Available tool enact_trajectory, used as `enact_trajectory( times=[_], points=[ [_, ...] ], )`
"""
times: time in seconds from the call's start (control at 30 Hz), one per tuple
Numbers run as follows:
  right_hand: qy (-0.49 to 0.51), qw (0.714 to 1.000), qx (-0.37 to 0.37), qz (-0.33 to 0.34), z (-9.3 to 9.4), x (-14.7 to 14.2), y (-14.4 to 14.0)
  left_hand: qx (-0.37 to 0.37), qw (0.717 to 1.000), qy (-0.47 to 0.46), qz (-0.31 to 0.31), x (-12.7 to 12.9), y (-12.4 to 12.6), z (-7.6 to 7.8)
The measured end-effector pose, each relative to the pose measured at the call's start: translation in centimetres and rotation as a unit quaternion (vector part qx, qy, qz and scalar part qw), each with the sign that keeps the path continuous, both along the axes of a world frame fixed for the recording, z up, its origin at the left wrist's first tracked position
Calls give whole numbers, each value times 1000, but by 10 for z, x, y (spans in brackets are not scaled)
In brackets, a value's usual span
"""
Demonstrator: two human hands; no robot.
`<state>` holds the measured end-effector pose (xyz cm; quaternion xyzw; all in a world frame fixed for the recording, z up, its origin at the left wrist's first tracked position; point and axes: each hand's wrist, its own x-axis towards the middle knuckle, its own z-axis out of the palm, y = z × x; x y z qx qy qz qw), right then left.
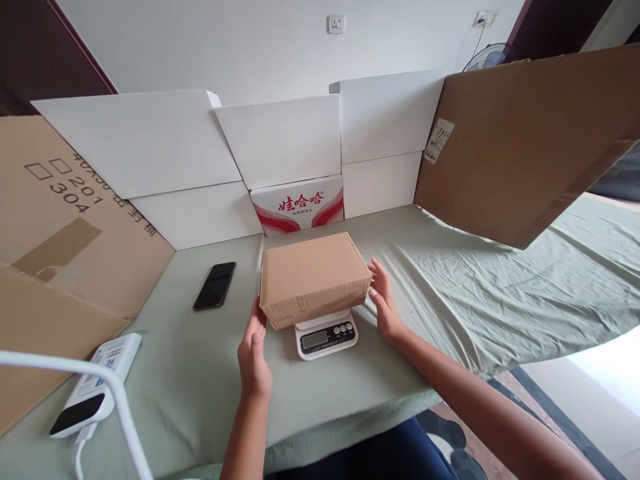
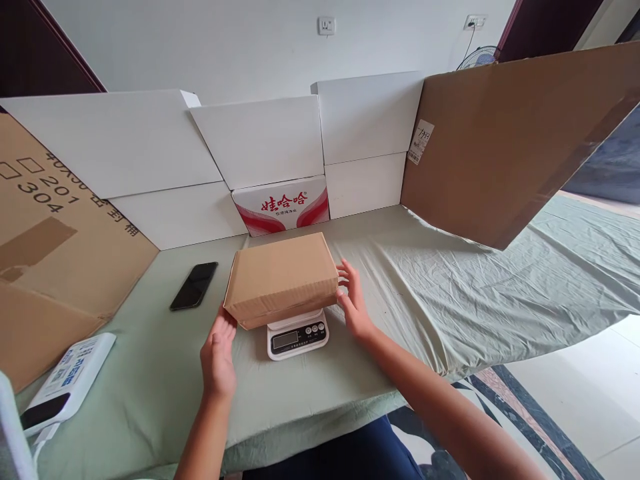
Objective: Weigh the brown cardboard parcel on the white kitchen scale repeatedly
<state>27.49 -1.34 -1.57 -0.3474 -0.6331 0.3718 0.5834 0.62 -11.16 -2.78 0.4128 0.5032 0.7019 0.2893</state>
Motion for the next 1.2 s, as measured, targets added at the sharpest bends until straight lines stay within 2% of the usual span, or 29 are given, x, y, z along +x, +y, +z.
enact_trajectory(
  times=[0.13, 0.23, 0.47, 0.87, 1.2],
  points=[
    [67, 995, -28, -61, 2, 3, 11, 41, 999, -22, 27, -2, 1, 6],
    [98, 991, -53, -78, 1, 5, 18, 42, 998, -28, 30, -3, 3, 6],
    [92, 991, -65, -75, -1, 6, 21, 20, 999, -22, 33, -1, 10, -2],
    [63, 992, -88, -66, 2, 4, 26, -1, 998, 63, 23, -13, 23, -24],
    [49, 994, -89, -41, 3, 0, 34, -4, 992, 124, 36, -14, 31, -16]
  ],
)
